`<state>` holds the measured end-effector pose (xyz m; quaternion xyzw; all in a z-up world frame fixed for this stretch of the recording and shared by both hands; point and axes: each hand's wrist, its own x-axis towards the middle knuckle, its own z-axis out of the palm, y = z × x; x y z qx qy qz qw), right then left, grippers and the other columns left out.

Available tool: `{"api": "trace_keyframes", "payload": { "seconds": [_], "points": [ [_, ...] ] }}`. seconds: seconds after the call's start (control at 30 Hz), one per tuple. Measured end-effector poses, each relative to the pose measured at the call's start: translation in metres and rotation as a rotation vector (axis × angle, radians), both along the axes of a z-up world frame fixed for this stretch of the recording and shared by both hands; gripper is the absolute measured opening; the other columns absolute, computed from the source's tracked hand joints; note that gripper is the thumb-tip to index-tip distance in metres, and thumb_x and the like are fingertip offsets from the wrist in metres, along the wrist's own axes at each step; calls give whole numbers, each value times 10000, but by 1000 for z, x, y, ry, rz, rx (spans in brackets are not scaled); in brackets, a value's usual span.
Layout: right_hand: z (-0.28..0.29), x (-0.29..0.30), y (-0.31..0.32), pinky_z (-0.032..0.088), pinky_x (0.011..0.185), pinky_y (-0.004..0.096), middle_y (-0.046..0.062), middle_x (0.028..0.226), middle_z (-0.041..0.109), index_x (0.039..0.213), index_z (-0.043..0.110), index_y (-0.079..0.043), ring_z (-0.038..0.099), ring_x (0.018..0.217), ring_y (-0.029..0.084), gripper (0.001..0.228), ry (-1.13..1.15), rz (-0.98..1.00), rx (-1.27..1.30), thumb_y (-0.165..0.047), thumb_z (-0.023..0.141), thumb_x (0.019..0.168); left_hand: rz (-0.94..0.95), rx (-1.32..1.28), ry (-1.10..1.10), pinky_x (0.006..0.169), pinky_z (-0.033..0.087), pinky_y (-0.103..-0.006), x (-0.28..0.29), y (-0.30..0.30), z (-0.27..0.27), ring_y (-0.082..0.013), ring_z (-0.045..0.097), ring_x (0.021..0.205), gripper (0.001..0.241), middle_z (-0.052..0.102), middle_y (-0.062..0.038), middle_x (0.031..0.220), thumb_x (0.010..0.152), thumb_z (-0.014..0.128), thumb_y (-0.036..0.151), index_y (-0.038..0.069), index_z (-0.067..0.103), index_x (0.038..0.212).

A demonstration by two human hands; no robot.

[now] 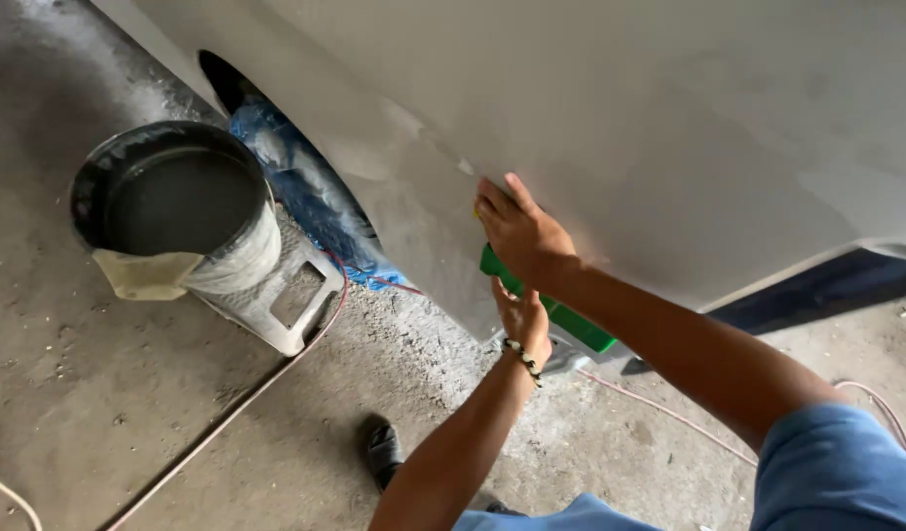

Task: The person sands a large gray car panel using a green sanding block and a yellow cloth. They repeatedly dip the tools into a bucket of water and wipe the surface to smooth it.

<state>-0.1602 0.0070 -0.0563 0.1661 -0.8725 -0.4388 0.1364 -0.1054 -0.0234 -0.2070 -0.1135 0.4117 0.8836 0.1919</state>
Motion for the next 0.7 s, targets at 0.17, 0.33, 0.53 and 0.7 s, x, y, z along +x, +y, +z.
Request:
{"api": "trace_keyframes", "payload": {
  "seconds": [0.17,0.33,0.53,0.7],
  "points": [
    [38,-70,-38,66,1223,602,12,1529,511,1408,598,-130,312,1502,265,513,-35,12,47,-343,512,949,-52,-128,-142,1155,381,-451,-34,-34,52,-312,389,1456,922,276,-139,1654,915,674,358,213,114,1633],
    [35,-16,-24,78,1210,590,12,1525,507,1380,614,-136,308,1490,268,549,-85,-26,39,-362,537,885,-39,-310,-53,1170,365,-440,-36,-37,50,-318,353,1477,879,222,-139,1678,947,655,389,148,149,1623],
    [45,134,35,84,1200,579,25,1509,536,1327,680,-186,345,1480,231,501,-122,3,5,-346,574,864,235,-318,144,1207,307,-442,26,3,51,-319,282,1519,793,163,-170,1690,982,604,375,98,211,1613],
    [71,212,82,160,1253,580,38,1496,606,1298,744,-211,453,1492,209,355,75,63,-367,-284,682,957,187,-538,593,1202,270,-506,108,23,74,-389,329,1478,785,350,-222,1608,1011,624,339,52,227,1625]
  ]
}}
